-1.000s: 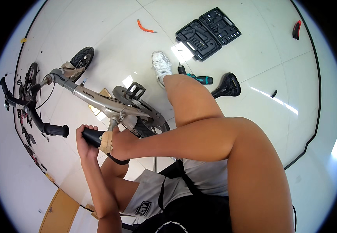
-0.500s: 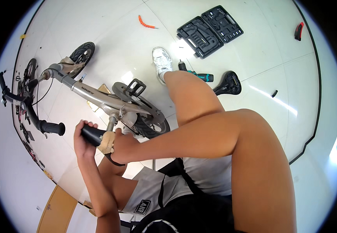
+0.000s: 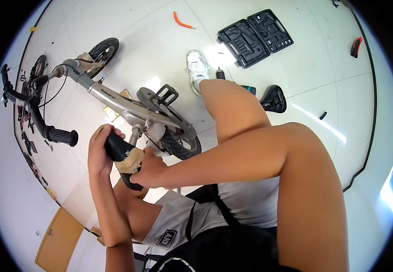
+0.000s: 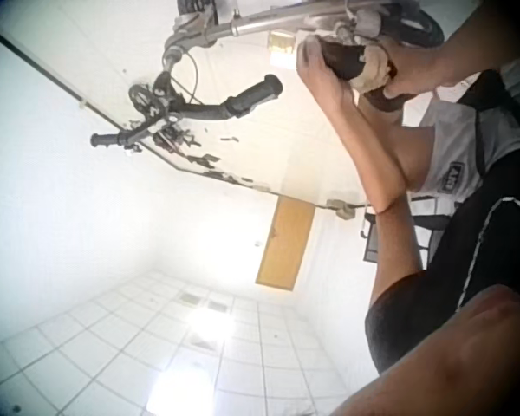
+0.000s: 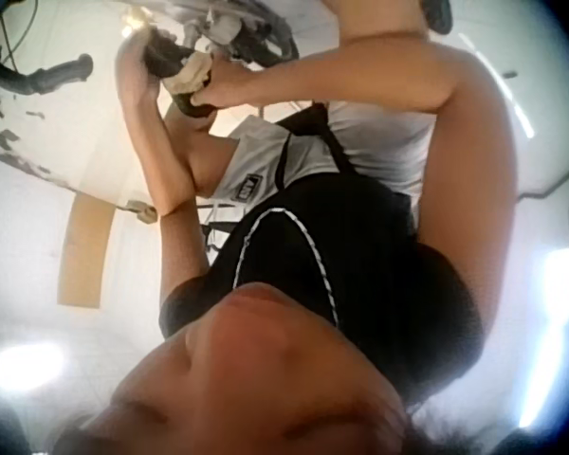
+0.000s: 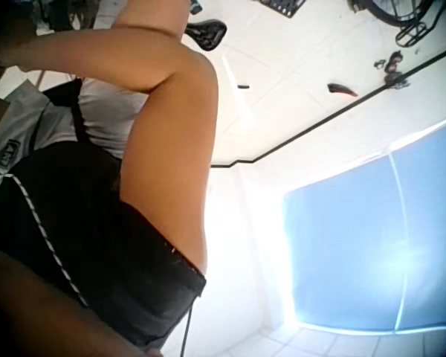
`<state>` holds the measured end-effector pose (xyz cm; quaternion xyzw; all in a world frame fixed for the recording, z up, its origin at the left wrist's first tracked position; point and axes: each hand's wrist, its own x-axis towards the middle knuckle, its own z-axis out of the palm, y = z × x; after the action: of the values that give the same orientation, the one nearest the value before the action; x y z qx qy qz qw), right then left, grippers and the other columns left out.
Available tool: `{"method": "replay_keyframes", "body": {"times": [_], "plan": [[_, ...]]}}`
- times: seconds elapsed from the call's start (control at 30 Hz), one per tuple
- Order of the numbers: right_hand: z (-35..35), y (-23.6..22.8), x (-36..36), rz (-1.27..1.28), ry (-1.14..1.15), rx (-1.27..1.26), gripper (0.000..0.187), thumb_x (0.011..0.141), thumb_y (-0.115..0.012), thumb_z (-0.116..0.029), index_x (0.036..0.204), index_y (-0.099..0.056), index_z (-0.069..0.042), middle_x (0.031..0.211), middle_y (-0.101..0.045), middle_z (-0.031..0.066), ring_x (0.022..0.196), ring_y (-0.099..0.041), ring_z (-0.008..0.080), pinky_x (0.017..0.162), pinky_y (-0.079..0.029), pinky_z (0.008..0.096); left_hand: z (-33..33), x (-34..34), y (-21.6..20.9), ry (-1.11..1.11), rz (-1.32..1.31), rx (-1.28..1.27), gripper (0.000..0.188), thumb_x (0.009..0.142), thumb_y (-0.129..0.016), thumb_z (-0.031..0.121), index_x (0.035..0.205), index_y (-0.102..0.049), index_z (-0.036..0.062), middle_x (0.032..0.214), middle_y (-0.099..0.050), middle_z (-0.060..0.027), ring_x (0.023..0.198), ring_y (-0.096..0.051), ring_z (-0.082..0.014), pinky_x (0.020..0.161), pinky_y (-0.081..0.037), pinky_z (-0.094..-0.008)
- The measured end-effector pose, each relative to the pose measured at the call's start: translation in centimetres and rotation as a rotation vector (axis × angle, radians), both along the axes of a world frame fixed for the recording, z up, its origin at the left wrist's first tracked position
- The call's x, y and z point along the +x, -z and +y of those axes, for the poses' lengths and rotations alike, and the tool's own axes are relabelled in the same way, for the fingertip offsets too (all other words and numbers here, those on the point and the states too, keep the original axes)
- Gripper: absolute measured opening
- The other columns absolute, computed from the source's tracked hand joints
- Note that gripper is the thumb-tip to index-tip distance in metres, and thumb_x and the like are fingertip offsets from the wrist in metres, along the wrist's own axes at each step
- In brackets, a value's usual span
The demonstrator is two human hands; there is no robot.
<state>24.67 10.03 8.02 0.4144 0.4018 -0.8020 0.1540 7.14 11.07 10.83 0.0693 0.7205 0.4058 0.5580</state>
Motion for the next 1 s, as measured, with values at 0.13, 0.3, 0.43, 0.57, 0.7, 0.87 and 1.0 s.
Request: {"method": "replay_keyframes", "body": {"times": [0.13, 0.3, 0.43, 0.57, 0.7, 0.87, 1.0], "plan": [[4.6, -0.7, 0.9, 0.145, -0.197, 0.152, 0.085, 0.072, -0.076, -0.044, 0.126, -0.04, 0.012, 0.106, -0.066, 0.0281, 0.097, -0.069, 0.0367, 0.084, -0.055, 0.0395, -2.8, -1.3, -0.4, -0.466, -0.207, 0.076, 0.016, 0.097, -0.063, 0.019, 0.1, -0.058, 0.0033, 0.088, -0.062, -0.0099, 0.089, -0.061, -0.0245, 0.087, -0.051, -0.0379], [2.3, -0.9, 0.5, 0.058, -0.23, 0.191, 0.09, 0.073, -0.077, -0.04, 0.129, -0.03, 0.011, 0.105, -0.065, 0.028, 0.093, -0.069, 0.0396, 0.084, -0.055, 0.0395, -1.7, 0.4, -0.8, -0.098, 0.072, 0.002, 0.019, 0.097, -0.061, 0.021, 0.098, -0.059, 0.0025, 0.087, -0.063, -0.0086, 0.083, -0.062, -0.0201, 0.081, -0.052, -0.0323], [-1.7, -1.3, -0.3, -0.002, 0.127, -0.06, 0.092, 0.075, -0.08, -0.039, 0.13, -0.024, 0.009, 0.121, -0.054, 0.0264, 0.116, -0.06, 0.0336, 0.095, -0.05, 0.0364, 0.5, 1.3, -1.6, 0.206, 0.096, -0.037, 0.022, 0.098, -0.059, 0.022, 0.096, -0.061, 0.0001, 0.084, -0.064, -0.0074, 0.078, -0.063, -0.017, 0.074, -0.052, -0.0287], [1.2, -2.2, 0.5, 0.028, 0.045, -0.157, 0.093, 0.078, -0.079, -0.042, 0.134, -0.026, 0.01, 0.126, -0.052, 0.0248, 0.12, -0.056, 0.028, 0.096, -0.047, 0.0336, -0.3, 0.8, -1.6, 0.052, -0.01, 0.014, 0.024, 0.097, -0.06, 0.023, 0.101, -0.06, -0.0007, 0.087, -0.064, -0.0089, 0.083, -0.064, -0.0192, 0.079, -0.052, -0.0306], [6.3, -2.8, 1.4, 0.144, -0.206, -0.102, 0.097, 0.076, -0.077, -0.053, 0.131, -0.037, 0.016, 0.121, -0.058, 0.0278, 0.113, -0.061, 0.0315, 0.092, -0.049, 0.033, -2.8, -0.8, -1.8, -0.381, -0.209, 0.072, 0.022, 0.097, -0.06, 0.023, 0.104, -0.058, 0.0022, 0.092, -0.062, -0.0102, 0.096, -0.061, -0.0256, 0.089, -0.05, -0.037], [6.0, -2.3, 0.6, 0.085, -0.351, 0.135, 0.093, 0.074, -0.079, -0.047, 0.126, -0.036, 0.016, 0.121, -0.056, 0.0321, 0.114, -0.061, 0.0352, 0.094, -0.049, 0.0331, -2.6, 0.2, -1.2, -0.281, 0.012, 0.052, 0.021, 0.096, -0.062, 0.021, 0.102, -0.058, 0.0013, 0.091, -0.063, -0.0086, 0.088, -0.061, -0.0198, 0.083, -0.051, -0.0334], [-0.8, -1.6, -0.6, -0.005, 0.021, 0.096, 0.091, 0.077, -0.078, -0.041, 0.129, -0.027, 0.012, 0.123, -0.054, 0.031, 0.113, -0.061, 0.0343, 0.094, -0.05, 0.0357, 0.0, 1.0, -1.4, 0.126, 0.181, 0.002, 0.021, 0.094, -0.065, 0.02, 0.093, -0.06, -0.0001, 0.079, -0.064, -0.0066, 0.073, -0.061, -0.0134, 0.071, -0.05, -0.0272]]}}
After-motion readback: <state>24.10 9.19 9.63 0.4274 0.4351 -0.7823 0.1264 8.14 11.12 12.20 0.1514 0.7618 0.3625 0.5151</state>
